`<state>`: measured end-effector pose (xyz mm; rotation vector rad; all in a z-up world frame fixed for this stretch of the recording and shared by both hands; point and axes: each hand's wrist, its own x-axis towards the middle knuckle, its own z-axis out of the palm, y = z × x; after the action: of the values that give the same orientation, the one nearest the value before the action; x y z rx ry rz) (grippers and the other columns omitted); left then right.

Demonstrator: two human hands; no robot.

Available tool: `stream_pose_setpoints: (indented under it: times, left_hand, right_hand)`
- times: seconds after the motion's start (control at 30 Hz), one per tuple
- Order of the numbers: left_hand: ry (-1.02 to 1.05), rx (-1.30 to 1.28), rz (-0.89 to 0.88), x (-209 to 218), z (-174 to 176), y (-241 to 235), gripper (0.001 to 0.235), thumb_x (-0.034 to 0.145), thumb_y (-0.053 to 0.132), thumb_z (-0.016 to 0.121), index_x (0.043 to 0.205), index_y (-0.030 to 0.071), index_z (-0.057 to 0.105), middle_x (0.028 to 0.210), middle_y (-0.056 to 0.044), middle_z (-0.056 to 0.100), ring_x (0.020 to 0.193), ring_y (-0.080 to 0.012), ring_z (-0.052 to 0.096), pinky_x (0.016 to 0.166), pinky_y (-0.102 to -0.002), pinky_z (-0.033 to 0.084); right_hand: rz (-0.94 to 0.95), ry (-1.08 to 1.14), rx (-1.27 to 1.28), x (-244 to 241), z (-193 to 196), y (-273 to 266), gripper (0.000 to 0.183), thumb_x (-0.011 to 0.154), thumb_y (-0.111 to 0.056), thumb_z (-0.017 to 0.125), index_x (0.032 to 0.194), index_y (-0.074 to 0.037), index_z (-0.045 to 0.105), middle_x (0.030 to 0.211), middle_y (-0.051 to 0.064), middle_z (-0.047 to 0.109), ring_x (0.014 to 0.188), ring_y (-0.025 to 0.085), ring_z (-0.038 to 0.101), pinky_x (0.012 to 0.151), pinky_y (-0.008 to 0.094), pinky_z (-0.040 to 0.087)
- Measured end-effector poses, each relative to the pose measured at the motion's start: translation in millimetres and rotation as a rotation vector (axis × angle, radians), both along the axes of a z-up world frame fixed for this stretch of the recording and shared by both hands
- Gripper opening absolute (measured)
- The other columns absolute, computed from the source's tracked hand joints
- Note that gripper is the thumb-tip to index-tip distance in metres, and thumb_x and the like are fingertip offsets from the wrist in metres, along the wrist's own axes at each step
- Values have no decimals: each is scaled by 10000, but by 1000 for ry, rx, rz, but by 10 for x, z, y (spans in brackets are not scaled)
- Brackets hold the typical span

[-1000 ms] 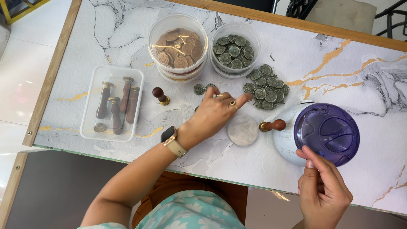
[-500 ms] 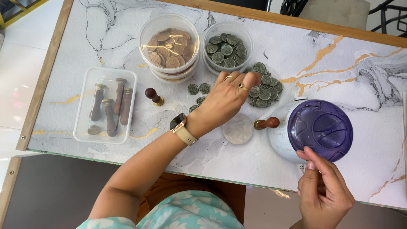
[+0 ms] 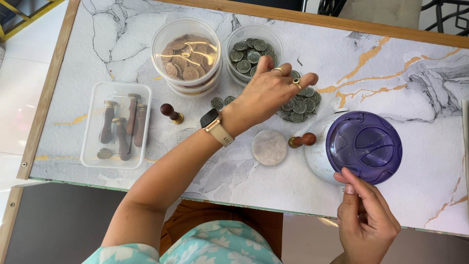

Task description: The person melts green wax in a small electric warmer, scoops it onto a white stone, and presses a wooden-handled stamp into the wax to form a seal. They repeat this process multiple times, placing finished seals on the table.

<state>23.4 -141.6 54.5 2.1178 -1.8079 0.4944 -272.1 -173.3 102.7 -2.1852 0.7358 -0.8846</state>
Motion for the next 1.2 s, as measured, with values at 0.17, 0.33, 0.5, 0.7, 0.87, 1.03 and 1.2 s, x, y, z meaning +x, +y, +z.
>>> stream_pose_setpoints:
  times: [0.17,0.33,0.5,0.7,0.87,1.03,1.2]
  left_hand:
    - [67,109,-26,-118,126,387,748,739,-152,601,1378,193,424,663,37,560,904,-262,514,817,-443,321]
    - [-84,76,-29,-122,-141,499,645,859,-33,641,1413,232,445,777,42,617,924,-230,519,815,-445,342]
    - [-52,85,-62,-80,-92,430,705,892,-45,657,1502,128,349,763,-1,641,927,-270,531,819,-444,342]
    - [-79,30,-35,-10,23,122,612,924,-28,606,1466,144,379,612,36,552,852,-251,546,785,-420,314]
    - [-1,51,-70,46,29,-86,751,876,-101,579,1520,205,345,611,44,462,782,-241,537,803,-414,293]
    - [13,89,-61,100,67,-155,870,896,-69,562,1614,307,245,653,84,497,847,-234,565,818,-427,294]
    - [-113,-20,137,309,-75,-602,534,758,-50,683,1242,105,520,817,1,689,886,-286,610,778,-475,359]
  right_hand:
    - [7,5,-1,-8,21,19,209,1068,90,569,1216,54,713,1064,170,745,532,104,434,514,213,341]
    - [23,1,-8,9,34,51,217,1065,97,567,1218,50,713,1079,165,748,507,96,415,509,209,335]
    - [9,-12,-9,-5,41,55,193,1059,98,578,1193,73,715,1054,175,747,518,107,455,500,209,350]
    - [34,-26,-7,57,47,62,195,1045,113,573,1177,82,712,1049,196,751,763,137,628,574,214,399]
    - [37,-8,-7,51,29,30,216,1041,94,566,1190,54,717,1055,158,755,598,93,495,542,208,368]
    - [46,-10,17,47,27,17,218,1037,76,562,1188,44,715,1059,151,753,543,95,471,520,207,388]
    - [36,5,6,82,74,49,218,1032,96,573,1183,46,723,1052,150,758,596,82,481,523,203,343]
